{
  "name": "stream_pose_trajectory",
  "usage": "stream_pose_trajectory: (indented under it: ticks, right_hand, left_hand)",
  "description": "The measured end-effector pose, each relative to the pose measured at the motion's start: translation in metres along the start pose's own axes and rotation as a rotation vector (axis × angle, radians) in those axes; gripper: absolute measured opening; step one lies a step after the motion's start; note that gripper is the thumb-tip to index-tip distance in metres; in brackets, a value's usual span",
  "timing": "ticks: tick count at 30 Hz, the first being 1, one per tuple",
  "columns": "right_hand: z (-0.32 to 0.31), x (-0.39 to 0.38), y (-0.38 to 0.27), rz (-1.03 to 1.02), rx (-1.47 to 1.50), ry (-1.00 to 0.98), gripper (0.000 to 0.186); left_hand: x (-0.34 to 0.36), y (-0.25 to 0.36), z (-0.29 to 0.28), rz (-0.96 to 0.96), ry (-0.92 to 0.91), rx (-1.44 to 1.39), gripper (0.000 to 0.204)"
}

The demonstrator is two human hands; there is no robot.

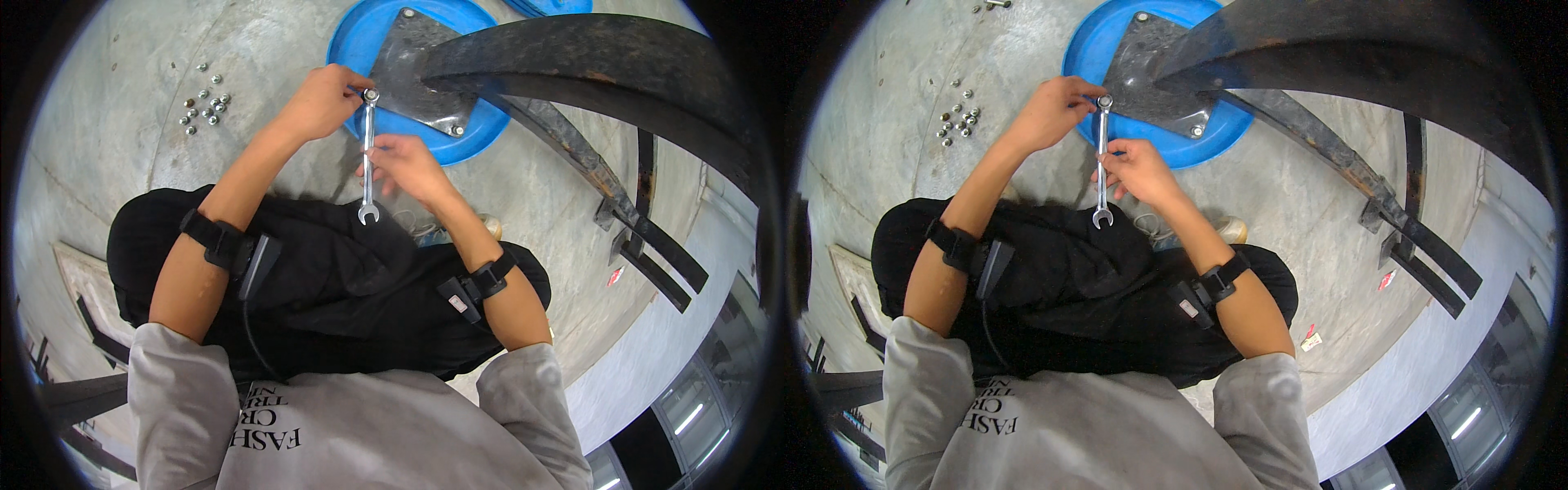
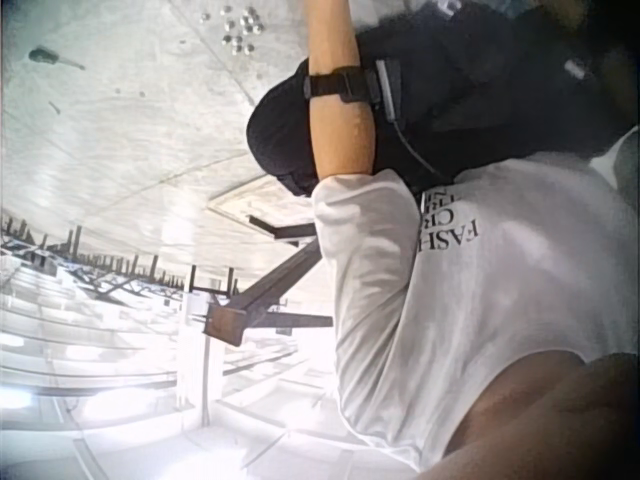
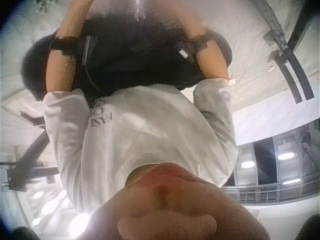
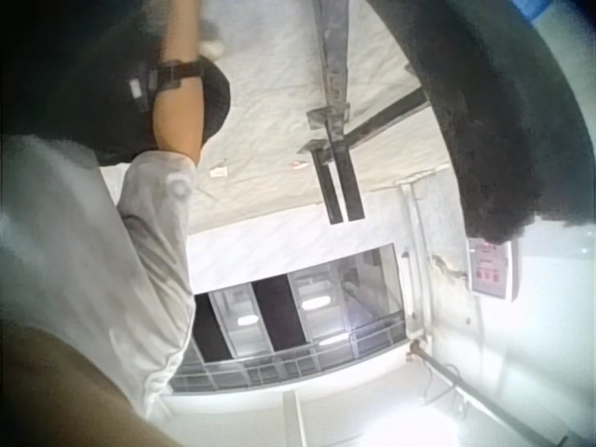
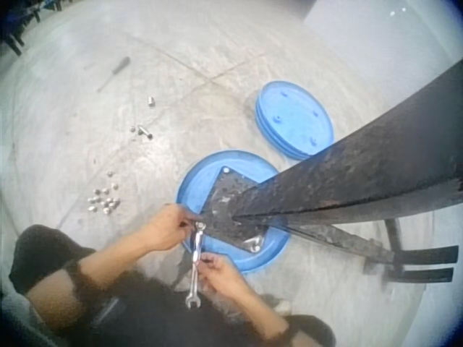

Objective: The person uses a wrench to tighten a bolt on a metal furniture frame while sitting on the floor.

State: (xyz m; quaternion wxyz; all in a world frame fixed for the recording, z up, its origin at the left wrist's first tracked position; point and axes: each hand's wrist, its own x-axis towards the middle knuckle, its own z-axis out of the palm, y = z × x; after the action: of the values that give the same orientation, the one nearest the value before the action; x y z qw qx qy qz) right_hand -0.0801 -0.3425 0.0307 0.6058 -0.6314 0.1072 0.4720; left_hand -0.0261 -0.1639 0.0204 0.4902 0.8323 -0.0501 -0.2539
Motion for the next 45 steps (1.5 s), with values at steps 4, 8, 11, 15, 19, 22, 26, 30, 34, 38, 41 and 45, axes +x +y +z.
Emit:
stream_pose_trajectory:
  ticks: [4, 8, 11, 15, 19, 22, 26, 30, 34, 38, 41, 45]
  right_hand:
    - [0.001, 0.0, -0.002, 0.014, -0.011, 0.015, 0.02]
    - [-0.016, -0.004, -0.005, 0.022, -0.183, 0.057, 0.02]
    - [-0.045, -0.008, -0.014, 0.06, -0.475, 0.13, 0.023]
    - [-0.053, -0.021, -0.032, -0.206, -0.884, 0.559, 0.026]
    - [-0.053, -0.024, -0.034, -0.316, -0.934, 0.589, 0.024]
    - [-0.055, -0.028, -0.04, -0.345, -0.568, 0.482, 0.022]
    - [-0.05, -0.032, -0.044, -0.341, -0.482, 0.526, 0.021]
    - [-0.039, -0.025, -0.033, -0.171, -0.148, 0.167, 0.02]
    - [-0.023, -0.023, -0.033, -0.053, -0.162, -0.021, 0.017]
    - [-0.01, -0.019, -0.026, 0.105, -0.12, -0.177, 0.015]
    - [-0.011, -0.013, -0.016, 0.052, -0.115, -0.17, 0.015]
    - [-0.006, -0.01, -0.015, 0.084, -0.146, -0.149, 0.015]
  left_hand:
    - [-0.002, 0.0, -0.002, 0.021, 0.023, 0.015, 0.034]
    - [-0.002, 0.001, 0.003, 0.019, 0.043, 0.02, 0.033]
    - [-0.004, 0.001, 0.001, 0.028, 0.044, 0.048, 0.034]
    - [-0.003, 0.005, 0.0, -0.004, 0.016, 0.102, 0.034]
    - [-0.001, -0.001, 0.003, 0.06, 0.094, 0.067, 0.03]
    - [0.0, 0.001, 0.004, 0.074, 0.115, 0.009, 0.028]
    - [0.002, 0.001, 0.002, 0.072, 0.114, -0.142, 0.031]
    - [0.003, 0.0, -0.001, 0.036, 0.22, -0.048, 0.031]
    - [0.001, 0.006, -0.002, 0.024, 0.136, -0.125, 0.033]
    - [0.001, 0.002, -0.001, 0.062, 0.105, -0.142, 0.027]
    - [0.003, -0.002, 0.003, 0.08, 0.088, -0.091, 0.026]
    - [0.003, -0.004, 0.003, 0.074, 0.101, -0.081, 0.026]
